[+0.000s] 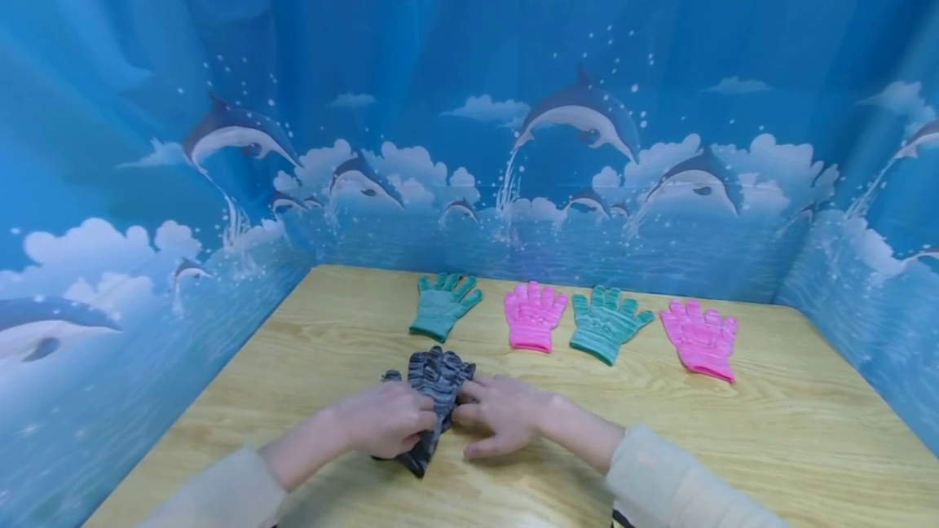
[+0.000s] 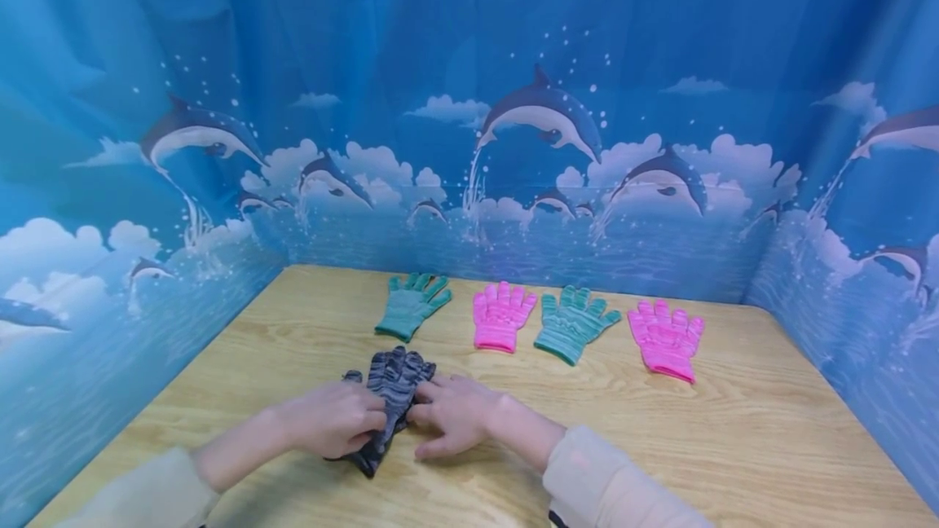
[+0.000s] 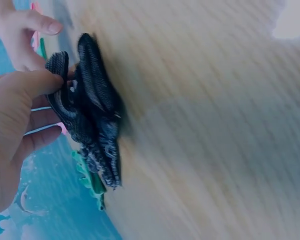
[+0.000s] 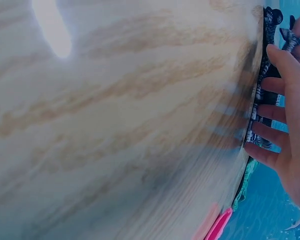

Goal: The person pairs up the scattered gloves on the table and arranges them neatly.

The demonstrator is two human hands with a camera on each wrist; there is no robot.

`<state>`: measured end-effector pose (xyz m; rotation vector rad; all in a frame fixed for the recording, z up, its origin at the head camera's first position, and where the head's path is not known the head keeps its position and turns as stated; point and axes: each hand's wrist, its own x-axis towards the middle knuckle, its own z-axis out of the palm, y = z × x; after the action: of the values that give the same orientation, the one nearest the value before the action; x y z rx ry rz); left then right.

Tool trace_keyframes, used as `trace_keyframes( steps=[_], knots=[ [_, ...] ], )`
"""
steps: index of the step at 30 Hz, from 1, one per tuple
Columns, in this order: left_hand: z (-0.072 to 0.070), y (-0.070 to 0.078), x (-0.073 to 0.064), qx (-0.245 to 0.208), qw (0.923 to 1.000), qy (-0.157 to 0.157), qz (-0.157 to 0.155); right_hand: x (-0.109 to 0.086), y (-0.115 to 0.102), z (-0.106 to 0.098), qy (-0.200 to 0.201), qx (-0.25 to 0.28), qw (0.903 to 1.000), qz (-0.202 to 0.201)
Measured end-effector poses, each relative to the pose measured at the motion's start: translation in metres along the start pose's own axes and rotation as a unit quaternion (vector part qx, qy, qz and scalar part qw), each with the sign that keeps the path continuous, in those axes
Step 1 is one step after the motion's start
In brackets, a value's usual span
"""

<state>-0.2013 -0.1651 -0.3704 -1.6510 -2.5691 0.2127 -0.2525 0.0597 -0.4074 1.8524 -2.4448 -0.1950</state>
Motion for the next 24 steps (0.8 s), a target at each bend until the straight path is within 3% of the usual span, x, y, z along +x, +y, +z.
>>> trace_keyframes(
  steps=[8,12,15,18,21,24],
  knots=[
    [0.003,0.005,-0.001,-0.025,0.9988,-0.038,-0.017,0.0,0.001,-0.004,0.005,0.039,0.9992,0.01],
    [0.006,0.005,-0.003,-0.013,0.9988,-0.043,-0.017,0.001,0.001,-0.007,0.027,0.025,0.9991,0.022],
    [0.008,0.004,-0.005,-0.011,0.9992,-0.036,-0.012,0.004,0.001,-0.008,0.05,-0.013,0.9982,0.031],
    [0.009,0.002,-0.007,-0.047,0.9978,-0.037,-0.03,0.007,0.002,-0.008,0.054,-0.032,0.9975,0.032],
    [0.01,-0.003,-0.008,-0.082,0.9954,-0.014,-0.046,0.008,0.002,-0.007,0.043,-0.046,0.9976,0.026],
    [0.008,-0.007,-0.008,-0.086,0.9949,0.019,-0.049,0.008,0.002,-0.006,0.035,-0.054,0.9976,0.026]
  ],
)
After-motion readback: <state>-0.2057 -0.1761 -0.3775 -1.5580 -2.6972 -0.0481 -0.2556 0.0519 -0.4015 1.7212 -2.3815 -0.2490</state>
